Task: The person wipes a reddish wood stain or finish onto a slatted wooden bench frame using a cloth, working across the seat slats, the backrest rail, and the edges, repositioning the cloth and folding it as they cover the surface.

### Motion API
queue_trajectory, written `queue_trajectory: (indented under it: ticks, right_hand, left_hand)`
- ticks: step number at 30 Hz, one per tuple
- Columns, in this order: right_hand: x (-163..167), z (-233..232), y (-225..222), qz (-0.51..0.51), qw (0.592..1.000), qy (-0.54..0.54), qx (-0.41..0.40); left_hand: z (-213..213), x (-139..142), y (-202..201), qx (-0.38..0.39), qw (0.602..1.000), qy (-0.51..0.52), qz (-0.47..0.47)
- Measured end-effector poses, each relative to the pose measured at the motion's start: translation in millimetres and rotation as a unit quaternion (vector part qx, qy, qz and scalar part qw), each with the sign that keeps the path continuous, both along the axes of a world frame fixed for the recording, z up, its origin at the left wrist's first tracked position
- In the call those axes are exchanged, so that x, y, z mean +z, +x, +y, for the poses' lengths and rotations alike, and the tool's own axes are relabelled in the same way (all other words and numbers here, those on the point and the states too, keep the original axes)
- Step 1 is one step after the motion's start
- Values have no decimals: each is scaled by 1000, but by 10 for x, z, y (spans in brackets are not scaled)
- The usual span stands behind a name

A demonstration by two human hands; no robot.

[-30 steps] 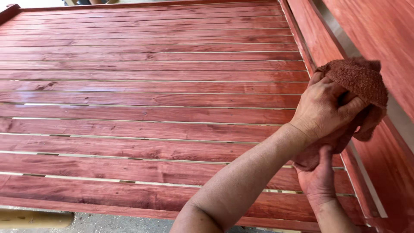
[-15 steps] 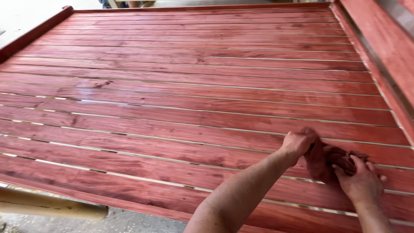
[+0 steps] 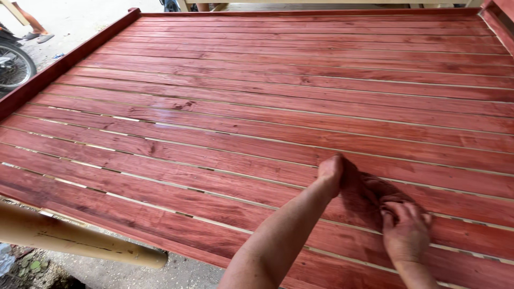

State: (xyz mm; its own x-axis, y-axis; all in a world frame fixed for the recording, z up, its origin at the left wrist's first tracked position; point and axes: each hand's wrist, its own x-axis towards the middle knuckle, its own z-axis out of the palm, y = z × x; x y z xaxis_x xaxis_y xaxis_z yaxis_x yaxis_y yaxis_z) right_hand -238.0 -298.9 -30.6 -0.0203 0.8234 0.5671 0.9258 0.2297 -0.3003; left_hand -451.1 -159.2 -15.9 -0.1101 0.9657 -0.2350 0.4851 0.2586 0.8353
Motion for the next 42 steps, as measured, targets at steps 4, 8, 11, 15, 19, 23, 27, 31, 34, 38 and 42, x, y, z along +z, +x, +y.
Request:
queue_trajectory:
  ticks: [4,8,11,15,19,23,27,31,34,38,42]
  right_hand:
    - [160,-18,-678,103,992,-58,45]
    - [462,84,-1065,479,845,-194,136]
    - [822,200,-1250,676,659,-301,133]
    - [1247,287,-1477,723,554,-334,243]
    - [1460,269,-1606,647,587,-351,337]
    - [1527,182,-1650,593,597,-393,371]
    - [1532,118,-1610,596,582,-417,364]
    - [1423,109,-1503,604,565,-430,361]
    - [1274,122,-1512,604,579,-435,332]
    - [1196,-62,-1521,566,620,-475,263]
    - [1476,-359,-1413,409,652,-550,324]
  left_hand:
    - [-118,32,-624,194,836,-43,-511]
    - [-224,217,-1244,303,770,-53,-559]
    - [-251,246,-1496,224,854,107,-457]
    - [-359,146,-1713,297,845,85,-436]
    - [-592,59,-1944,304,863,19,-403]
    - [-799,201,-2253,295,857,96,-412]
    - [-1172,555,-2564,233,899,49,-369]
    - [-1594,1099,-2589,230,889,46,-393]
    - [-1734,1635,-2542,191,892,124,-391]
    - [-1803,2186,-2457,112,921,198,-317]
    - [-1677,2238,-2061,33,927,271,-256]
